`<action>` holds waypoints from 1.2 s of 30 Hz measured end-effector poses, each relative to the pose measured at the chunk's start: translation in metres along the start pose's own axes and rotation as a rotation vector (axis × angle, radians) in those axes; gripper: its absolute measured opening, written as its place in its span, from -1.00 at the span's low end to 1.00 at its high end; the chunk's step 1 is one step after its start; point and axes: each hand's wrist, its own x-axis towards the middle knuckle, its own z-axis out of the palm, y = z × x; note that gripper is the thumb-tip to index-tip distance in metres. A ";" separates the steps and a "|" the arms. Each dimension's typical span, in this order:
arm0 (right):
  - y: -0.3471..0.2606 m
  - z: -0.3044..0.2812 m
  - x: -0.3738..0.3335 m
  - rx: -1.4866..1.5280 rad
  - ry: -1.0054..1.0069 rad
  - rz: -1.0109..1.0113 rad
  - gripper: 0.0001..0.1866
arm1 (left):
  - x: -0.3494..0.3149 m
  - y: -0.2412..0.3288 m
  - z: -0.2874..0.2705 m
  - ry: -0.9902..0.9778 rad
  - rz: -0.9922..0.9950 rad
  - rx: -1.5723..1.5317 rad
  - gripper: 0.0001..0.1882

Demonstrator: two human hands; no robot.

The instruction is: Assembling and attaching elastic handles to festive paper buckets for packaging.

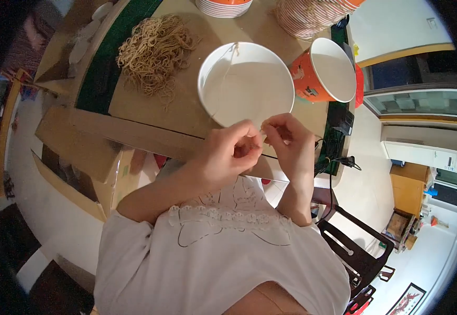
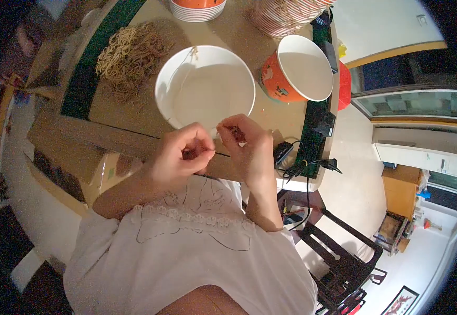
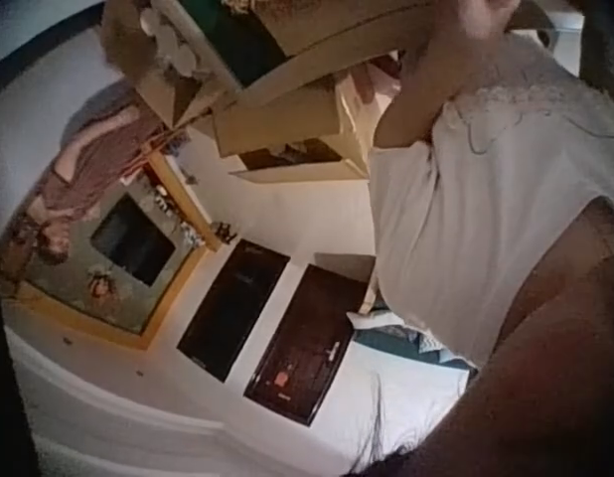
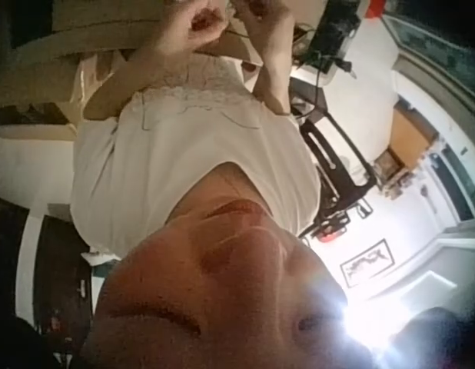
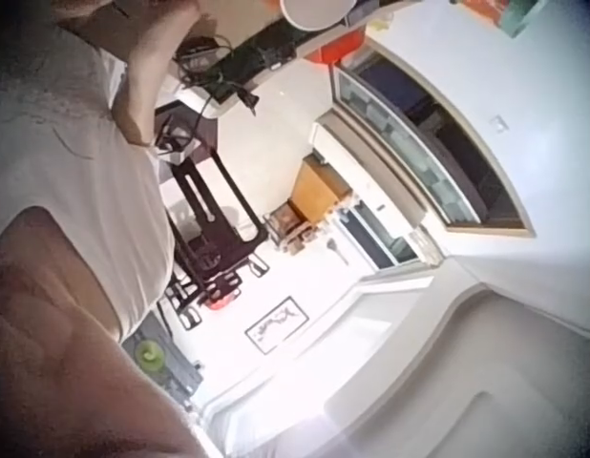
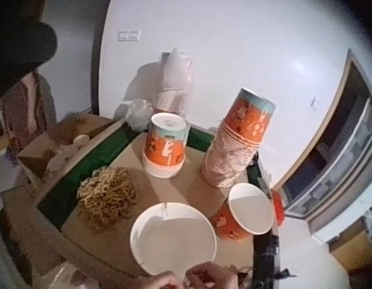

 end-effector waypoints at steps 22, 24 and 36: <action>0.009 0.000 -0.002 0.225 -0.048 -0.044 -0.97 | 0.041 0.001 -0.035 -0.248 0.481 0.503 -0.86; 0.008 0.001 -0.001 0.207 -0.037 -0.040 -0.97 | 0.039 0.003 -0.035 -0.247 0.491 0.546 -0.87; 0.012 0.007 -0.003 0.211 0.016 -0.043 -0.94 | 0.034 0.004 -0.020 -0.124 0.530 0.730 -0.92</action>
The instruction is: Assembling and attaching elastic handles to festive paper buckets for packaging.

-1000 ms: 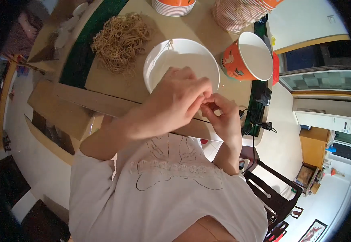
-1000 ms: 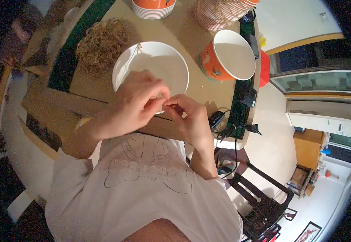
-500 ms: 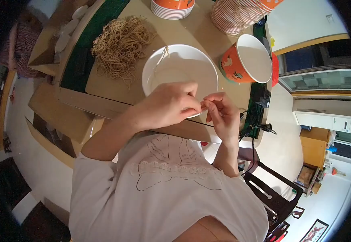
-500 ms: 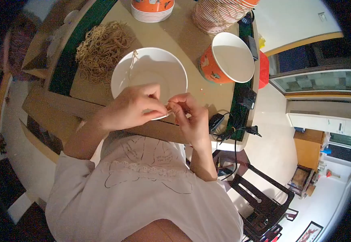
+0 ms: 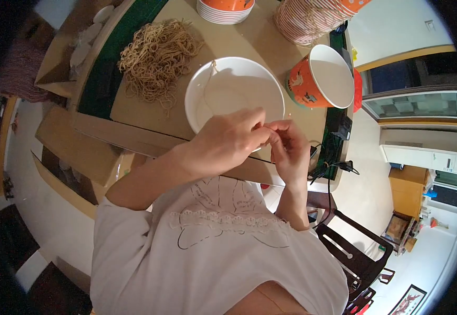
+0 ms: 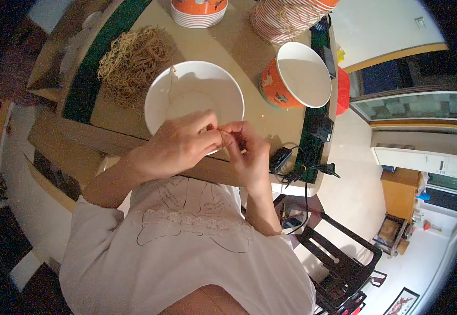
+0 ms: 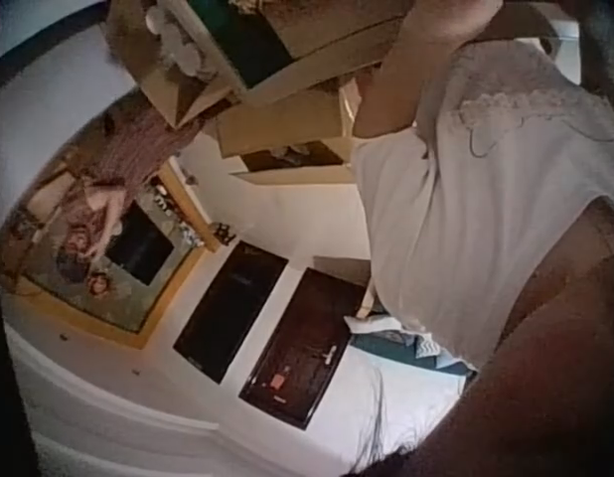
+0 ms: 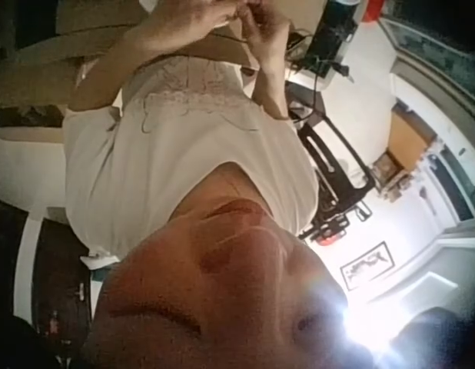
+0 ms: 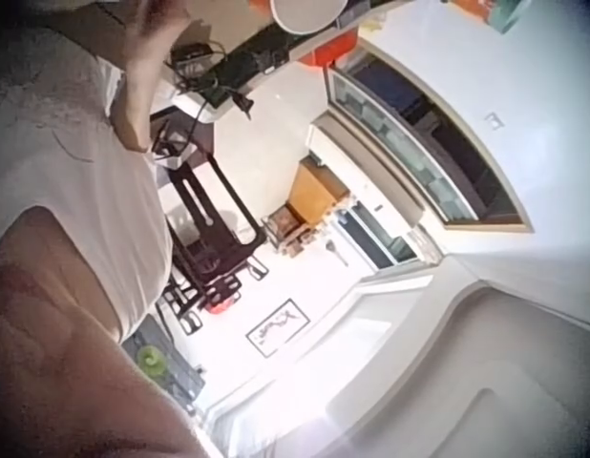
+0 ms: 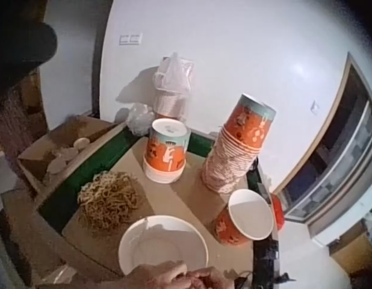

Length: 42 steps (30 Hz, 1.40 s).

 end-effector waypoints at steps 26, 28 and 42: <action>0.020 0.024 -0.014 -0.335 0.255 -0.545 -0.78 | 0.003 -0.014 -0.008 -0.118 -0.611 -0.922 -0.85; 0.016 0.024 -0.017 -0.153 0.266 -0.373 -0.78 | 0.001 -0.016 -0.005 -0.080 -0.549 -0.848 -0.86; 0.004 0.017 -0.012 0.146 0.157 -0.014 -0.92 | 0.000 0.000 -0.016 -0.042 -0.583 -0.594 -0.89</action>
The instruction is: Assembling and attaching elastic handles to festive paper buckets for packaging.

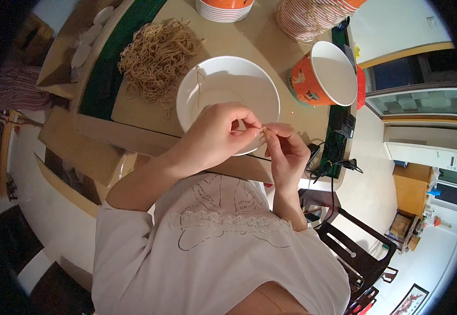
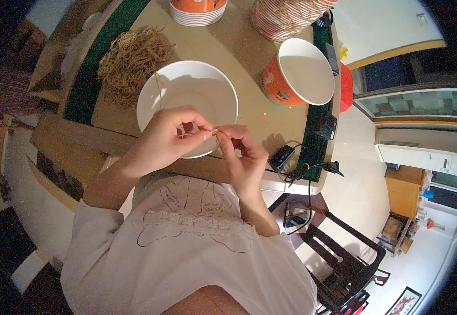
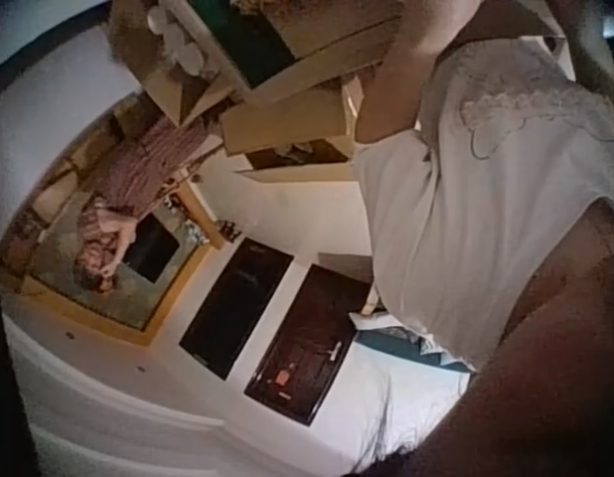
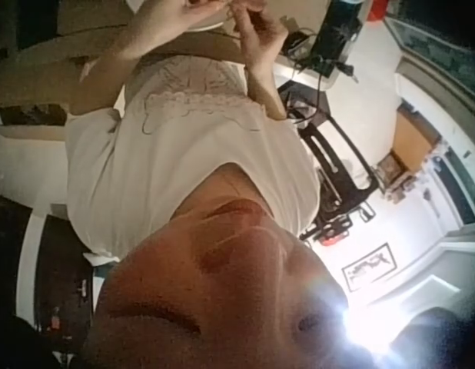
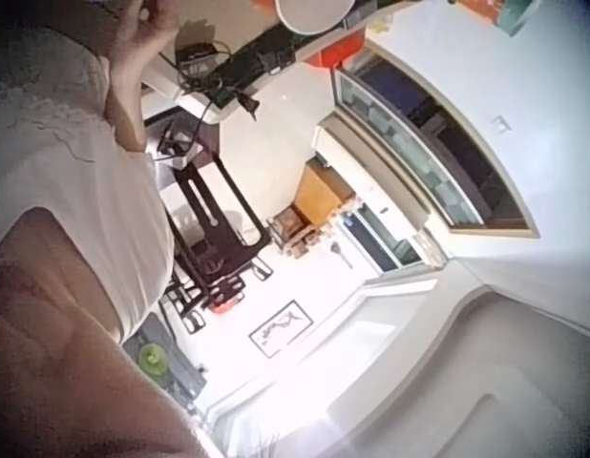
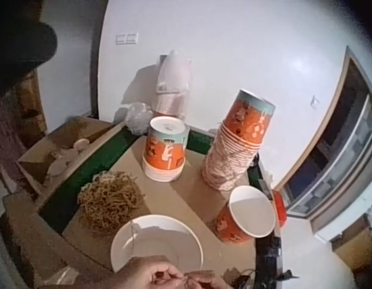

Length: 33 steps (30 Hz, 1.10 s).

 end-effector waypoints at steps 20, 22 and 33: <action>0.006 0.005 0.002 -0.105 0.055 -0.155 -0.91 | 0.001 -0.005 0.006 0.122 0.132 -0.026 -0.91; 0.006 0.006 0.003 -0.096 0.057 -0.150 -0.91 | 0.001 -0.006 0.005 0.126 0.161 0.054 -0.88; 0.009 0.005 0.004 -0.172 0.060 -0.208 -0.89 | 0.000 -0.009 0.010 0.174 0.315 0.240 -0.88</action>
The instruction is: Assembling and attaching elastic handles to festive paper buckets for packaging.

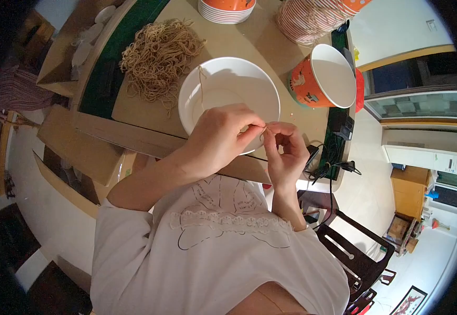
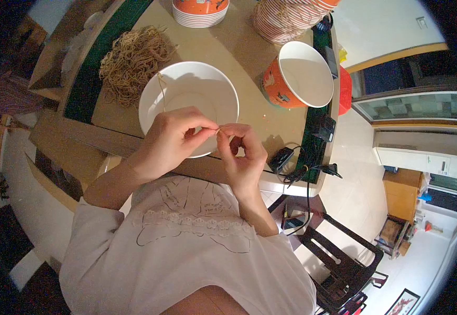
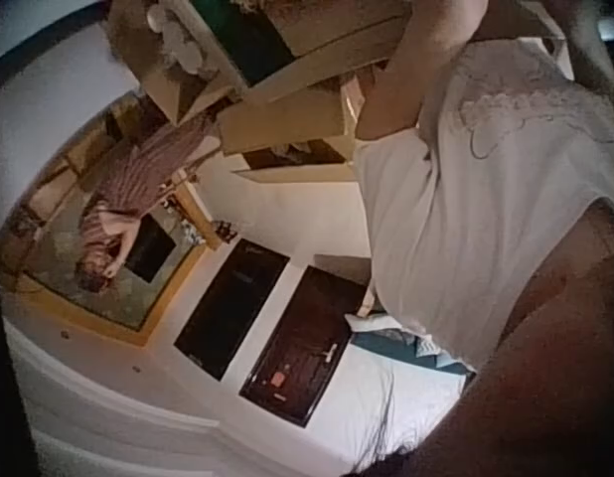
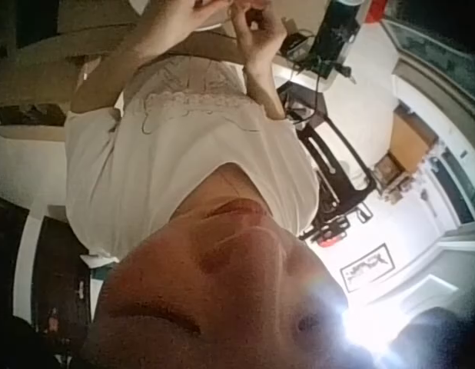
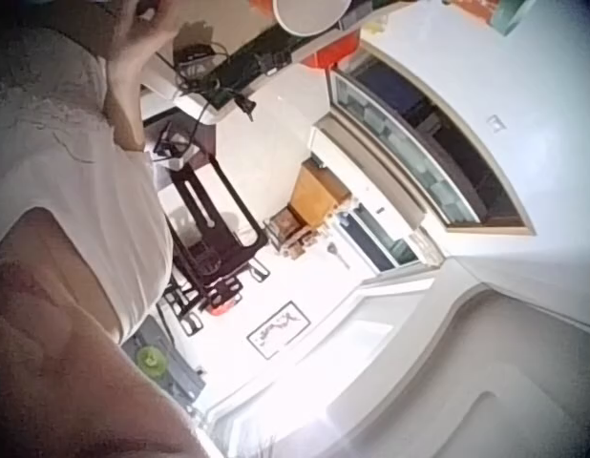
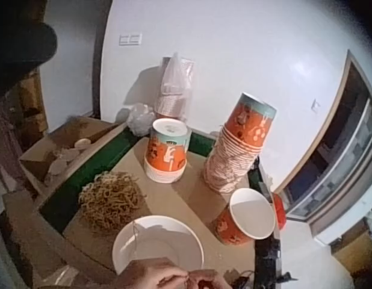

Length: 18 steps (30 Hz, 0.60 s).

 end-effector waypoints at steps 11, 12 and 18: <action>-0.002 0.002 -0.001 -0.007 -0.007 0.065 -0.87 | 0.006 0.007 -0.002 0.020 -0.056 -0.111 -0.90; 0.000 0.001 -0.001 -0.006 0.000 0.054 -0.88 | 0.006 0.007 -0.002 0.019 -0.056 -0.112 -0.90; -0.004 -0.001 -0.001 0.019 -0.047 0.116 -0.89 | 0.007 0.009 -0.003 -0.004 -0.134 -0.126 -0.95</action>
